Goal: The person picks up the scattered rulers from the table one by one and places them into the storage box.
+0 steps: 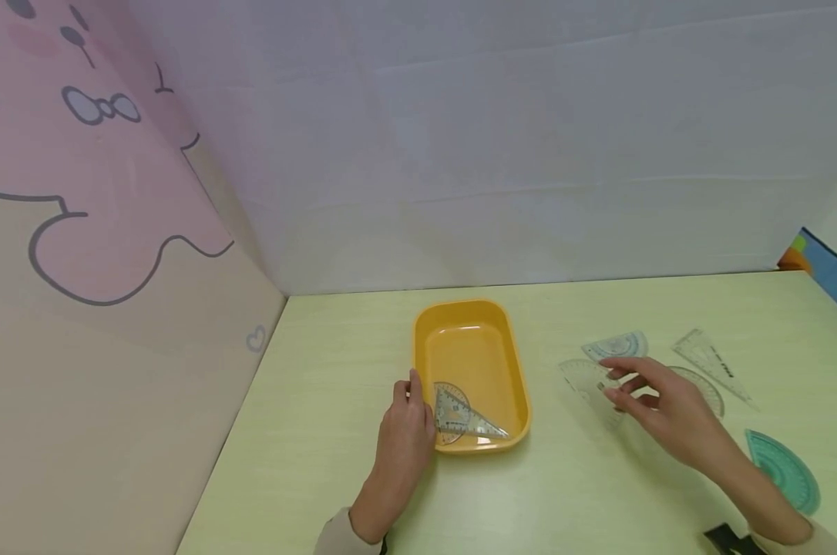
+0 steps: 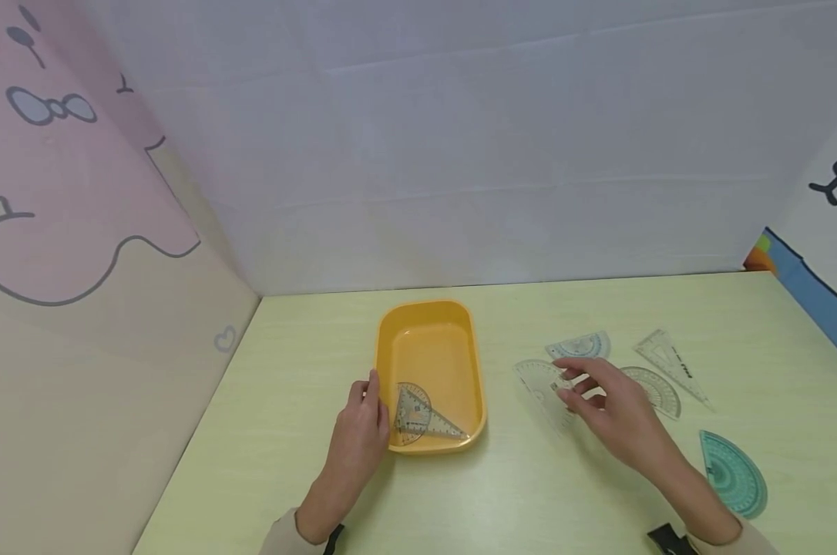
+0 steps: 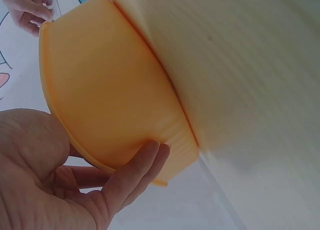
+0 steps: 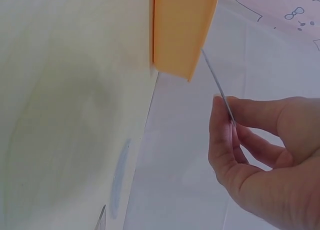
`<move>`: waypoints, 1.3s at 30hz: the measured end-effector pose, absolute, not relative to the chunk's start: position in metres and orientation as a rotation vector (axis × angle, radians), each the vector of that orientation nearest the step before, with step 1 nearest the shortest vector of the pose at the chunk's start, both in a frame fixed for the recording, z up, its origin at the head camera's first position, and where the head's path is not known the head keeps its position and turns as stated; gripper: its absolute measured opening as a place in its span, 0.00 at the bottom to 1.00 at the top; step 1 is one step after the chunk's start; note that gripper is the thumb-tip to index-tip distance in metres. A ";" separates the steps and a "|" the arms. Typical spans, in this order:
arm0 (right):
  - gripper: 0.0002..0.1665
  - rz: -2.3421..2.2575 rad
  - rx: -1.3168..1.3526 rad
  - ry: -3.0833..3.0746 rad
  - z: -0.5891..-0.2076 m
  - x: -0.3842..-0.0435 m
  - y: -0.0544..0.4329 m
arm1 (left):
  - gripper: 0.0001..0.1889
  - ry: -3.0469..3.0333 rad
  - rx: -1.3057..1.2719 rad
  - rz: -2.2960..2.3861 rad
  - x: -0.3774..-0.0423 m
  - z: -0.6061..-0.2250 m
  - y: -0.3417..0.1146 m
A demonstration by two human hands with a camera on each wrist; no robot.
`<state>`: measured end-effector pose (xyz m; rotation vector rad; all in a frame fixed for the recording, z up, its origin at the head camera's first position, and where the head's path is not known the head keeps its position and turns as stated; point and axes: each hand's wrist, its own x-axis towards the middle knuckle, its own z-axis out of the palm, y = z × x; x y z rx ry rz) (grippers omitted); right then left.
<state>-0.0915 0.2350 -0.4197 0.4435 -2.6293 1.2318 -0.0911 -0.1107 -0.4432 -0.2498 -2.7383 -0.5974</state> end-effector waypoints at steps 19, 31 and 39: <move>0.24 1.366 0.443 -2.604 -0.412 -0.101 0.214 | 0.26 -2.727 -0.265 -0.578 -0.092 -0.445 -0.111; 0.23 1.447 0.491 -2.554 -0.410 -0.110 0.198 | 0.26 -2.719 -0.260 -0.593 -0.094 -0.447 -0.113; 0.22 1.455 0.478 -2.574 -0.406 -0.114 0.192 | 0.26 -2.731 -0.261 -0.577 -0.093 -0.446 -0.111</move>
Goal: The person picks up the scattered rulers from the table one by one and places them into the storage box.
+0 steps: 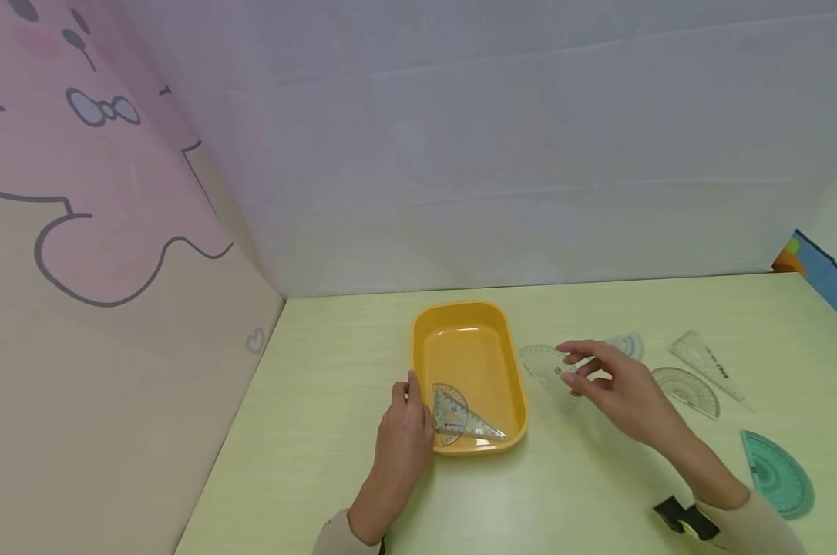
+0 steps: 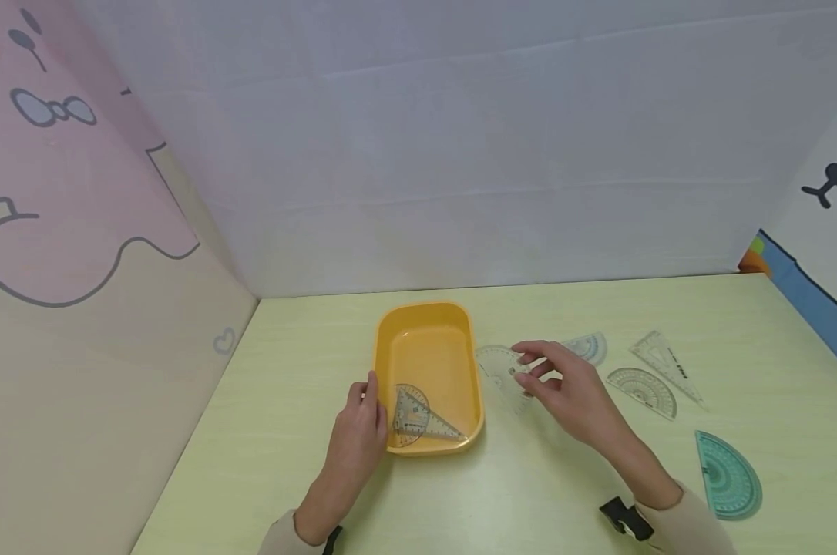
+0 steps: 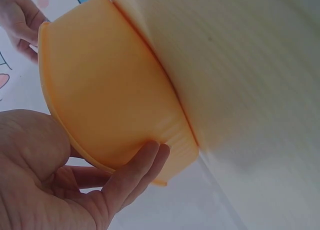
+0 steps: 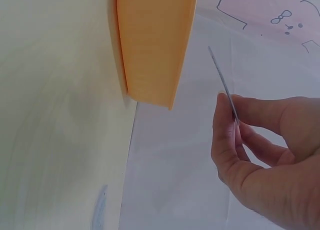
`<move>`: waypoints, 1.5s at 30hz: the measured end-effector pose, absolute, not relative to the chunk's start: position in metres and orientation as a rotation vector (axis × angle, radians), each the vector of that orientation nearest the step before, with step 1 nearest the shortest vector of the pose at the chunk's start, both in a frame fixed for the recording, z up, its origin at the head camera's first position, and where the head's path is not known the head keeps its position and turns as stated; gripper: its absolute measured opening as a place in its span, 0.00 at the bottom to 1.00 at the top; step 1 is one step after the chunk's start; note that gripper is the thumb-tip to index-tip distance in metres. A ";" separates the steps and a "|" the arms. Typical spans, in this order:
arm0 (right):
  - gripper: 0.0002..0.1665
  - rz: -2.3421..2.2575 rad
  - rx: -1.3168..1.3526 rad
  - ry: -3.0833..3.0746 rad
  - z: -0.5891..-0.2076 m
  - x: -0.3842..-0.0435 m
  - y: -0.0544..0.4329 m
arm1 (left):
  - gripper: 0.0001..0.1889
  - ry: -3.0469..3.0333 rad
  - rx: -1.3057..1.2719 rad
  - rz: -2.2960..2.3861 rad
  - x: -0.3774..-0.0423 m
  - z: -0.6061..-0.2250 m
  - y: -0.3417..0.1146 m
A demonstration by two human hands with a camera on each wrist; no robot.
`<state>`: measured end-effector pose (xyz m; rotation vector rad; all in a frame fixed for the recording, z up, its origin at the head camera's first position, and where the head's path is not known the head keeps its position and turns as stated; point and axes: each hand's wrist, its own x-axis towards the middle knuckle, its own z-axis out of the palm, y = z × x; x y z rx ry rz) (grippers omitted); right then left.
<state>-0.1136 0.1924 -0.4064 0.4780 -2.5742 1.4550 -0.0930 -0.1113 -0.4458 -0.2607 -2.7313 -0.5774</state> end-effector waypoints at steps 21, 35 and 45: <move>0.21 1.571 0.500 -2.597 -0.403 -0.124 0.165 | 0.27 -2.718 -0.267 -0.577 -0.093 -0.444 -0.111; 0.22 1.594 0.493 -2.636 -0.401 -0.134 0.149 | 0.27 -2.748 -0.255 -0.546 -0.093 -0.443 -0.110; 0.21 1.594 0.583 -2.612 -0.406 -0.143 0.136 | 0.27 -2.728 -0.269 -0.534 -0.093 -0.445 -0.110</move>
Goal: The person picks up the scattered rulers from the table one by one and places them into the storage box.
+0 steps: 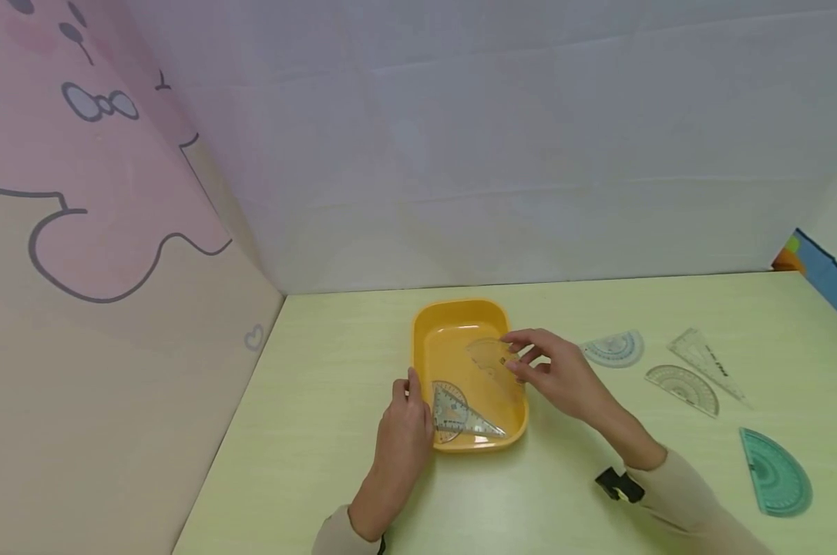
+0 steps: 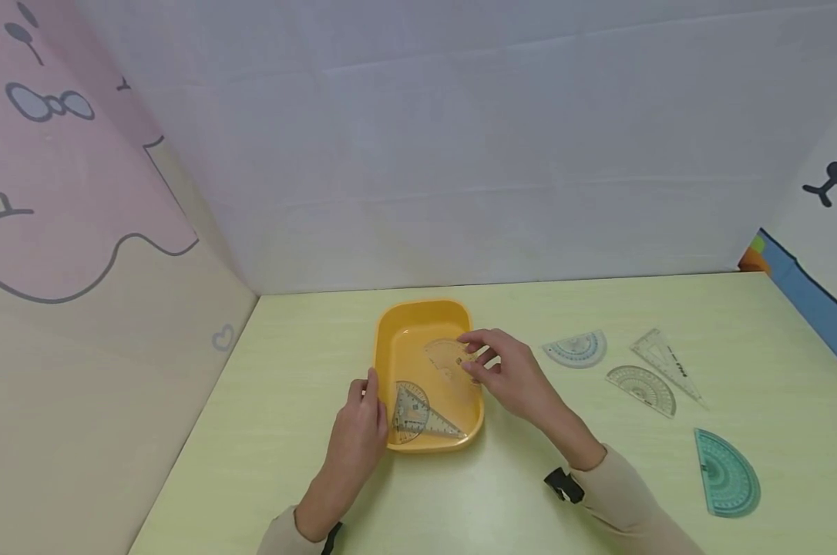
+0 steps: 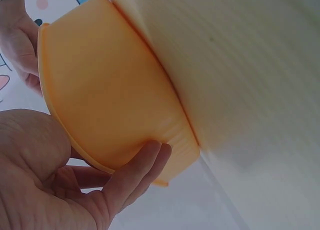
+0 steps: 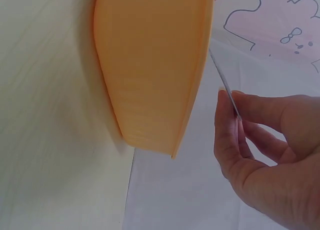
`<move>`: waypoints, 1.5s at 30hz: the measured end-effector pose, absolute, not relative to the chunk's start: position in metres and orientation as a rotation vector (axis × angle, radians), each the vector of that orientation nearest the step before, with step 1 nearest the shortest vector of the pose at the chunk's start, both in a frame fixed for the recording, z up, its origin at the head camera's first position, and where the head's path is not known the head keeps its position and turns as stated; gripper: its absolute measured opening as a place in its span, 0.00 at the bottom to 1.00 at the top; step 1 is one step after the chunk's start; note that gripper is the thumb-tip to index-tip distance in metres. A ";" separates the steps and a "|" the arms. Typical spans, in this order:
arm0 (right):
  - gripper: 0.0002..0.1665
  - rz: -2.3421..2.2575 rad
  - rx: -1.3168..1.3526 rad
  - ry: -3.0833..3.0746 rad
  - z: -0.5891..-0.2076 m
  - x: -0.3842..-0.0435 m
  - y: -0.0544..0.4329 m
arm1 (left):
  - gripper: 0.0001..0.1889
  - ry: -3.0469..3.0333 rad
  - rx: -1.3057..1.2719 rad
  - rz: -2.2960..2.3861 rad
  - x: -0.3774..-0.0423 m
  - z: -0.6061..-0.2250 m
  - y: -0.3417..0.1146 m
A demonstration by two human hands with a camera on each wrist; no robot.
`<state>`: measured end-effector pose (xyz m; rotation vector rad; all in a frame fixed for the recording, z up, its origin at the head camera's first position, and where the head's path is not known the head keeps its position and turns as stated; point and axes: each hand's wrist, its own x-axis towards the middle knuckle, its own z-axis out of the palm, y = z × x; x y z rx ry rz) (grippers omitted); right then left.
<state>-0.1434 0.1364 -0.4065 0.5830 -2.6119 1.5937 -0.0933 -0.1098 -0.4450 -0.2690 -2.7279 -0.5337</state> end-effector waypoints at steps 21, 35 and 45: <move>0.20 1.365 0.698 -2.692 -0.413 -0.151 0.115 | 0.26 -2.766 -0.242 -0.543 -0.094 -0.444 -0.109; 0.18 1.267 0.956 -2.726 -0.418 -0.156 0.108 | 0.26 -2.793 -0.209 -0.538 -0.094 -0.443 -0.108; 0.15 1.124 1.099 -2.763 -0.421 -0.159 0.104 | 0.26 -2.768 -0.234 -0.536 -0.095 -0.445 -0.109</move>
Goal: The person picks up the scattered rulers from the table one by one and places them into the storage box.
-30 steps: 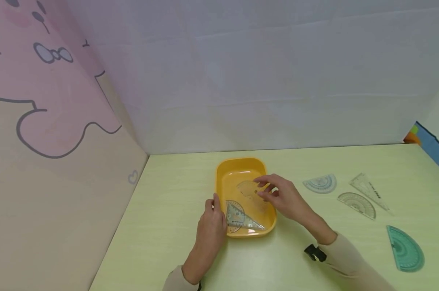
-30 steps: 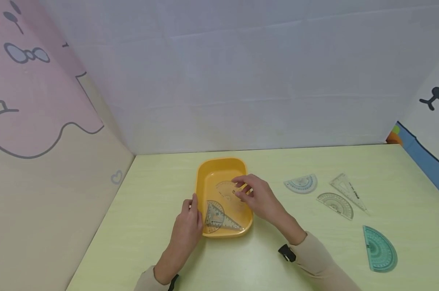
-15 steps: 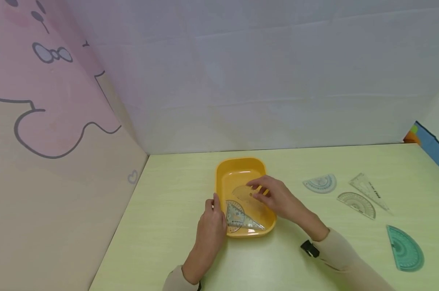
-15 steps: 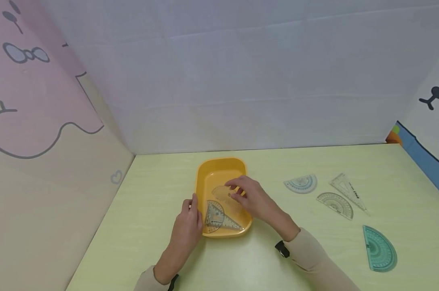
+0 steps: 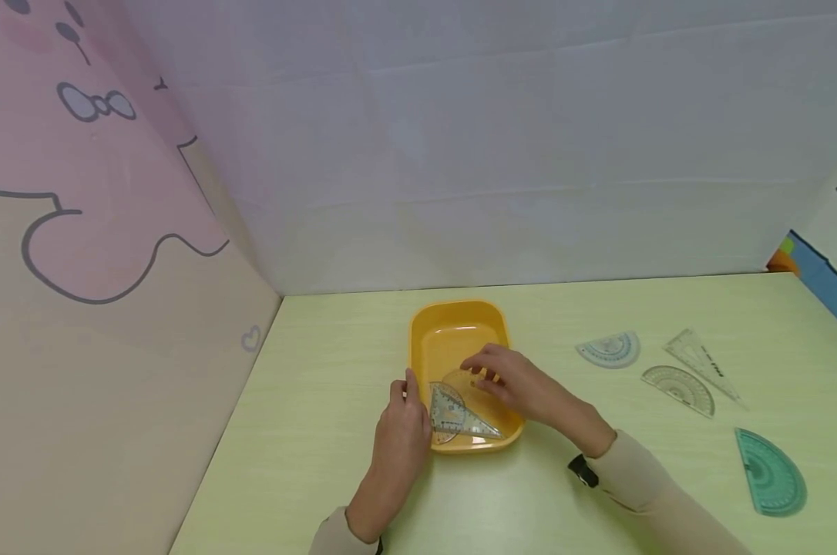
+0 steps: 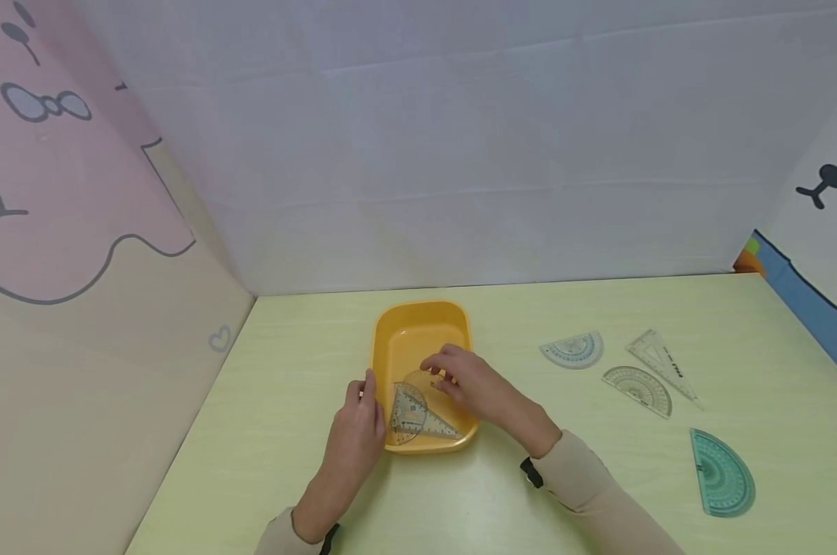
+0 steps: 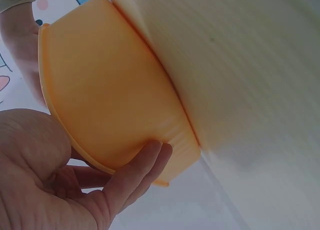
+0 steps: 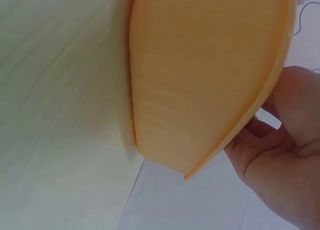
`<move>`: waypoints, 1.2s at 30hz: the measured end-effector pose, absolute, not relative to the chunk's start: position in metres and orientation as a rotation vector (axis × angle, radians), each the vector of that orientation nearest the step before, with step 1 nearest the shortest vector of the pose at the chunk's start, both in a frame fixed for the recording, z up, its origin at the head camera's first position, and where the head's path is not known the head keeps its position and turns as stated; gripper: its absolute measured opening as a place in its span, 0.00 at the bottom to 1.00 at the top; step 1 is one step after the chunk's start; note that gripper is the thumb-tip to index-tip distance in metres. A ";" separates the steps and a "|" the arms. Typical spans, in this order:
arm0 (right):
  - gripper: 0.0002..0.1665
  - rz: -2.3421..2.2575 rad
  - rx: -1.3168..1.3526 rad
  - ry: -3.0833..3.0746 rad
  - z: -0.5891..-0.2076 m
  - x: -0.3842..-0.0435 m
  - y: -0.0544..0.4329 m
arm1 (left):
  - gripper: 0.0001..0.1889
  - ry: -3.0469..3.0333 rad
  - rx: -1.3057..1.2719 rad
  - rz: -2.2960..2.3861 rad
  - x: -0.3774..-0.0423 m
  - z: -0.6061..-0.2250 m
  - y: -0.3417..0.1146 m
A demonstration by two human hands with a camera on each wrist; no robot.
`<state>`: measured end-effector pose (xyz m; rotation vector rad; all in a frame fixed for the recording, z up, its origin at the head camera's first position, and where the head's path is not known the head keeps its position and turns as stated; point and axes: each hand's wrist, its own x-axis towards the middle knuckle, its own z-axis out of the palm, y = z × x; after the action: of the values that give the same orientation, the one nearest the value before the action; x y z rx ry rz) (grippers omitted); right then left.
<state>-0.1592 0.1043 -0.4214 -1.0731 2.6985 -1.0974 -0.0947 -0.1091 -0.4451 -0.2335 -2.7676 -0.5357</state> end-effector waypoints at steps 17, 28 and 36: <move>0.15 -0.967 -1.171 2.724 -0.429 -0.157 0.099 | 0.26 -2.780 -0.231 -0.525 -0.093 -0.446 -0.109; 0.15 -0.744 -1.058 2.816 -0.424 -0.155 0.091 | 0.26 -2.799 -0.214 -0.552 -0.094 -0.445 -0.108; 0.11 -0.488 -1.121 2.916 -0.425 -0.156 0.087 | 0.26 -2.784 -0.218 -0.541 -0.093 -0.443 -0.107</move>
<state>-0.1559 0.0869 -0.4247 -1.1210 2.9164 -0.4884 -0.0935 -0.1074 -0.4432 -0.2178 -2.7844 -0.5412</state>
